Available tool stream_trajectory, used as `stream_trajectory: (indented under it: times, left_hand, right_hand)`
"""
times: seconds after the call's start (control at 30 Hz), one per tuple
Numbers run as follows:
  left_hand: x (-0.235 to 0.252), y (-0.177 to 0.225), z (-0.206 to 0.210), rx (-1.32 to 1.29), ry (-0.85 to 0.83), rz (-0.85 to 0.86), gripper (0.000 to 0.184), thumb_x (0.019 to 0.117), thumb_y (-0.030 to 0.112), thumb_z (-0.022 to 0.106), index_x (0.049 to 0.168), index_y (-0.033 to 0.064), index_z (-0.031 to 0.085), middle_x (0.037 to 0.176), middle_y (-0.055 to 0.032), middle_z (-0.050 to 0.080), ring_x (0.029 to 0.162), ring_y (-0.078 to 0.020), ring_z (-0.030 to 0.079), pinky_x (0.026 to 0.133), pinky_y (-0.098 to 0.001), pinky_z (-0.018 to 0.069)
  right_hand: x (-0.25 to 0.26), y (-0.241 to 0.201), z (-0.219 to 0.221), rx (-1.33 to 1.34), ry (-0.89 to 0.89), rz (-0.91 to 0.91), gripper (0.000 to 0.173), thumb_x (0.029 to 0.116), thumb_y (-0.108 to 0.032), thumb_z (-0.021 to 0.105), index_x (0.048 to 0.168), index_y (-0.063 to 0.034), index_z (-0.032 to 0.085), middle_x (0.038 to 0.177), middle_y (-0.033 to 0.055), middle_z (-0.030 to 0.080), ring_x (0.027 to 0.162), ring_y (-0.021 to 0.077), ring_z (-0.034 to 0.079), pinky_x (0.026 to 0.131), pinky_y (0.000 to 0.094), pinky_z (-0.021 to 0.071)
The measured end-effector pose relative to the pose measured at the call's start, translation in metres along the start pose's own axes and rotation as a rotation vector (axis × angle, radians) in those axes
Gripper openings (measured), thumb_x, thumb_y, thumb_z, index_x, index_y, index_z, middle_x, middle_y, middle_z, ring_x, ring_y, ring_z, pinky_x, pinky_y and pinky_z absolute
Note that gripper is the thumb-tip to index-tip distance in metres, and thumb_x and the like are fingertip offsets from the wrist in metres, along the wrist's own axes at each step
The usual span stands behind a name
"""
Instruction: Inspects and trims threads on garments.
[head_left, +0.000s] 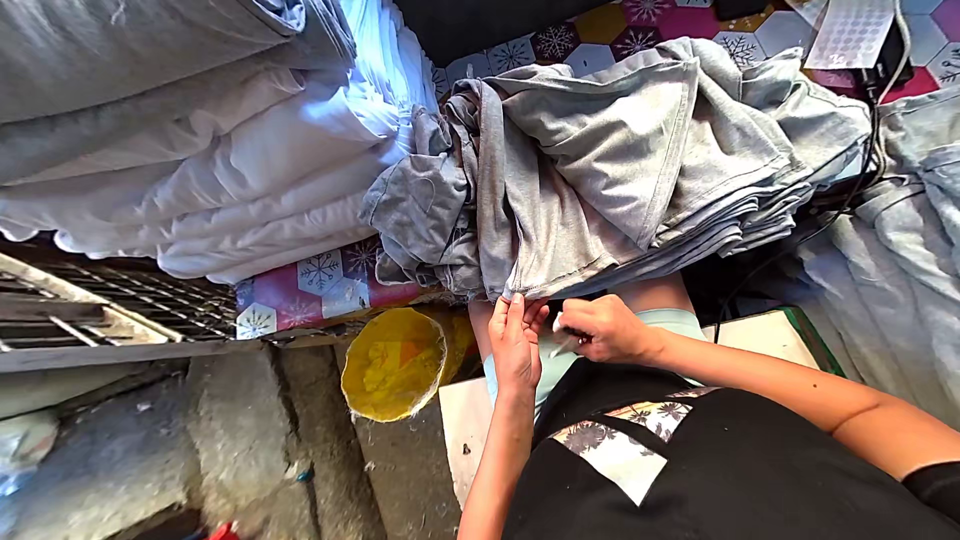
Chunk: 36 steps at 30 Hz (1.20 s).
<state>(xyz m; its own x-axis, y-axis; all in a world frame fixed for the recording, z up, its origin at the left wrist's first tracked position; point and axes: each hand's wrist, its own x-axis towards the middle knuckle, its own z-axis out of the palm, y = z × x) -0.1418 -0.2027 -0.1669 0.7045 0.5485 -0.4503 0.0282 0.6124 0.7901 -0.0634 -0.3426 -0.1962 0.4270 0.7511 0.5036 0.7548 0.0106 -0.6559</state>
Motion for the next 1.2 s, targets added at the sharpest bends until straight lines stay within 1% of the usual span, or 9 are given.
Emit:
stream_trajectory:
  times: [0.07, 0.1, 0.17, 0.23, 0.67, 0.83, 0.93, 1.13, 1.2]
  left_hand:
    - [-0.001, 0.000, 0.001, 0.002, 0.000, 0.012, 0.021, 0.1109, 0.009, 0.034, 0.116, 0.0028, 0.054, 0.093, -0.0087, 0.072, 0.083, -0.0149, 0.073, 0.080, -0.0297, 0.0613]
    - [-0.002, 0.000, 0.002, 0.002, 0.005, 0.015, 0.021, 0.1108, 0.009, 0.034, 0.115, 0.0027, 0.054, 0.093, -0.0085, 0.072, 0.082, -0.0145, 0.073, 0.080, -0.0291, 0.0614]
    - [-0.003, 0.001, 0.004, 0.008, 0.014, 0.019, 0.021, 0.1106, 0.008, 0.035, 0.115, 0.0027, 0.055, 0.093, -0.0079, 0.073, 0.082, -0.0141, 0.073, 0.079, -0.0275, 0.0612]
    - [-0.004, 0.003, 0.005, 0.017, 0.013, 0.023, 0.021, 0.1104, 0.008, 0.035, 0.115, 0.0024, 0.055, 0.093, -0.0076, 0.072, 0.082, -0.0139, 0.073, 0.079, -0.0271, 0.0610]
    - [-0.005, 0.000, 0.007, 0.105, 0.007, 0.079, 0.019, 0.1089, 0.004, 0.038, 0.112, 0.0011, 0.057, 0.093, -0.0081, 0.073, 0.082, -0.0144, 0.074, 0.080, -0.0285, 0.0614]
    - [-0.005, -0.001, 0.006, 0.125, 0.008, 0.089, 0.019, 0.1087, 0.004, 0.038, 0.113, 0.0005, 0.057, 0.093, -0.0077, 0.073, 0.083, -0.0136, 0.073, 0.080, -0.0282, 0.0612]
    - [-0.005, -0.001, 0.005, 0.123, 0.010, 0.087, 0.019, 0.1090, 0.004, 0.038, 0.114, 0.0013, 0.056, 0.094, -0.0071, 0.073, 0.084, -0.0134, 0.073, 0.081, -0.0277, 0.0609]
    - [-0.005, 0.000, 0.006, 0.122, -0.030, 0.091, 0.019, 0.1077, 0.004, 0.041, 0.110, 0.0014, 0.059, 0.091, -0.0063, 0.073, 0.082, -0.0130, 0.073, 0.080, -0.0289, 0.0614]
    - [-0.005, 0.000, 0.006, 0.096, -0.049, 0.052, 0.021, 0.1070, 0.005, 0.040, 0.107, 0.0027, 0.061, 0.086, -0.0050, 0.072, 0.078, -0.0113, 0.071, 0.075, -0.0274, 0.0603]
  right_hand:
    - [0.004, 0.001, -0.011, -0.046, 0.024, 0.163, 0.045, 0.0975, -0.043, 0.064, 0.100, 0.0008, 0.070, 0.078, 0.0104, 0.065, 0.060, 0.0188, 0.061, 0.049, 0.0360, 0.0486]
    - [0.007, 0.004, -0.015, -0.090, 0.036, 0.199, 0.047, 0.0985, -0.045, 0.060, 0.104, 0.0010, 0.069, 0.082, 0.0107, 0.065, 0.061, 0.0192, 0.062, 0.049, 0.0367, 0.0494]
    - [0.010, 0.014, -0.019, -0.182, 0.060, 0.173, 0.041, 0.1009, -0.039, 0.056, 0.105, 0.0004, 0.067, 0.081, 0.0094, 0.063, 0.059, 0.0186, 0.061, 0.047, 0.0349, 0.0475]
    - [0.011, 0.022, -0.019, -0.264, 0.069, 0.103, 0.039, 0.1014, -0.038, 0.057, 0.098, -0.0011, 0.067, 0.076, 0.0080, 0.059, 0.055, 0.0187, 0.057, 0.043, 0.0334, 0.0425]
    - [0.010, 0.018, -0.012, -0.320, 0.209, 0.075, 0.030, 0.0979, -0.031, 0.065, 0.090, -0.0024, 0.073, 0.071, 0.0064, 0.061, 0.055, 0.0181, 0.058, 0.044, 0.0325, 0.0421]
    - [0.007, 0.018, -0.012, -0.249, 0.214, 0.123, 0.026, 0.0975, -0.025, 0.065, 0.087, -0.0034, 0.072, 0.071, 0.0063, 0.064, 0.057, 0.0180, 0.061, 0.045, 0.0339, 0.0447]
    - [0.003, 0.021, -0.015, -0.178, 0.211, 0.162, 0.027, 0.0969, -0.027, 0.067, 0.093, -0.0011, 0.073, 0.077, 0.0075, 0.067, 0.062, 0.0161, 0.063, 0.051, 0.0323, 0.0495]
    - [0.015, 0.019, -0.010, -0.258, 0.268, -0.036, 0.032, 0.0897, -0.034, 0.076, 0.091, -0.0019, 0.072, 0.071, 0.0073, 0.062, 0.058, 0.0169, 0.059, 0.048, 0.0305, 0.0459]
    - [0.020, 0.015, -0.002, -0.281, 0.262, -0.120, 0.015, 0.0878, -0.017, 0.071, 0.088, -0.0024, 0.073, 0.068, 0.0078, 0.062, 0.056, 0.0188, 0.059, 0.046, 0.0323, 0.0447]
